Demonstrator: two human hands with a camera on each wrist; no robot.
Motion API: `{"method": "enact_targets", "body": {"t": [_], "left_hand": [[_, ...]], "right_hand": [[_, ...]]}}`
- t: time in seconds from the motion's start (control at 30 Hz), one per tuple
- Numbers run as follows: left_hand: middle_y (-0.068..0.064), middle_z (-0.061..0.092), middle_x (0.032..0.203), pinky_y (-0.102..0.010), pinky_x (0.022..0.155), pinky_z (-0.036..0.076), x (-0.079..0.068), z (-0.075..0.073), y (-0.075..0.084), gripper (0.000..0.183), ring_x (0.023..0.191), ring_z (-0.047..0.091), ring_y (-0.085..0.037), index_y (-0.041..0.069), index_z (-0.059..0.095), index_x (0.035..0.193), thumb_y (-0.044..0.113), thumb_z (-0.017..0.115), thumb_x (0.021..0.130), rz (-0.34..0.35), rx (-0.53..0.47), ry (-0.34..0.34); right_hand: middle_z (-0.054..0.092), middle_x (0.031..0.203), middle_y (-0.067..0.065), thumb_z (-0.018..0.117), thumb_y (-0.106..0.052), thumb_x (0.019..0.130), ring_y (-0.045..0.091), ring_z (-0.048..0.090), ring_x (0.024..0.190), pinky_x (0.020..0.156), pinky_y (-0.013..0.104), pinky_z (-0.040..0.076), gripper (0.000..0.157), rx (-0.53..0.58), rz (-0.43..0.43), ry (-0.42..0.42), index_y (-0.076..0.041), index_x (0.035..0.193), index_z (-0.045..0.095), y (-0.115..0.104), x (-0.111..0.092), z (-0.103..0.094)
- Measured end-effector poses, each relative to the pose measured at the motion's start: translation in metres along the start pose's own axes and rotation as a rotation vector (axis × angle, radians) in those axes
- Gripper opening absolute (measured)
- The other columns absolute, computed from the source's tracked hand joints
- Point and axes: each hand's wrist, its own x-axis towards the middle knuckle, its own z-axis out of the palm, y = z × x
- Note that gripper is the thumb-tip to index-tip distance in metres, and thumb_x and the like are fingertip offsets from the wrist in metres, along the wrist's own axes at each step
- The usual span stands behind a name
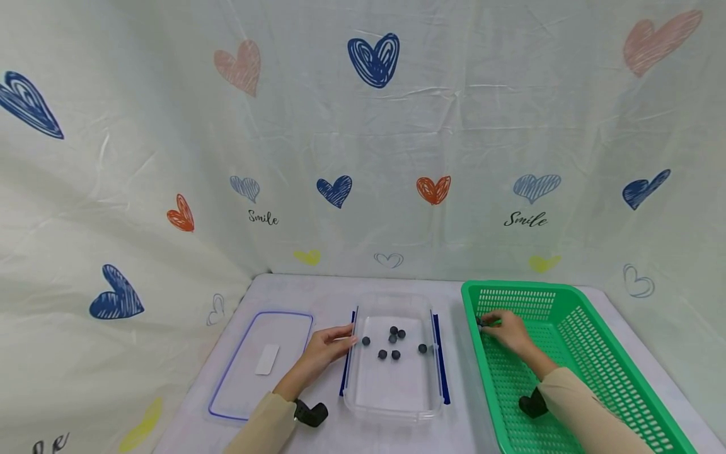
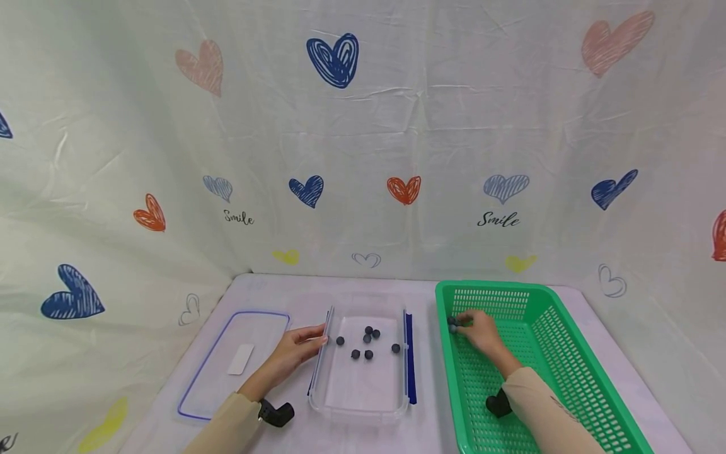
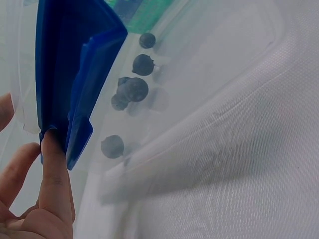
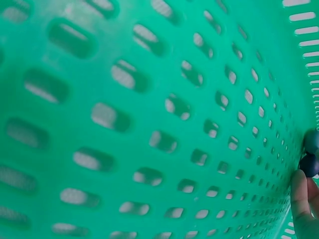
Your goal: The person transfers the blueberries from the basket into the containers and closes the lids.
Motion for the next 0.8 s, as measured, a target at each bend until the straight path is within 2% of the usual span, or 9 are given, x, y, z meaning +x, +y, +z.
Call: {"method": "enact_targets", "body": {"t": [0.4, 0.8], "left_hand": [[-0.026, 0.052, 0.139, -0.032, 0.097, 0.052, -0.0021, 0.0028, 0.0032, 0.055, 0.113, 0.062, -0.019, -0.007, 0.052, 0.140, 0.019, 0.071, 0.095, -0.009, -0.010, 0.017], [-0.024, 0.054, 0.138, -0.031, 0.096, 0.052, 0.0000, 0.0006, -0.0005, 0.060, 0.114, 0.062, -0.020, -0.007, 0.052, 0.139, 0.025, 0.074, 0.093, -0.011, 0.001, 0.018]], "right_hand": [[0.067, 0.094, 0.022, 0.067, 0.008, 0.087, 0.041, 0.065, 0.089, 0.072, 0.048, 0.058, 0.014, -0.027, -0.029, 0.021, 0.012, 0.100, 0.067, 0.0011, 0.0004, 0.0014], [0.067, 0.090, 0.022, 0.068, 0.011, 0.085, 0.041, 0.064, 0.087, 0.071, 0.047, 0.058, 0.013, -0.003, -0.045, 0.046, 0.013, 0.097, 0.066, 0.0011, 0.0012, -0.0012]]}}
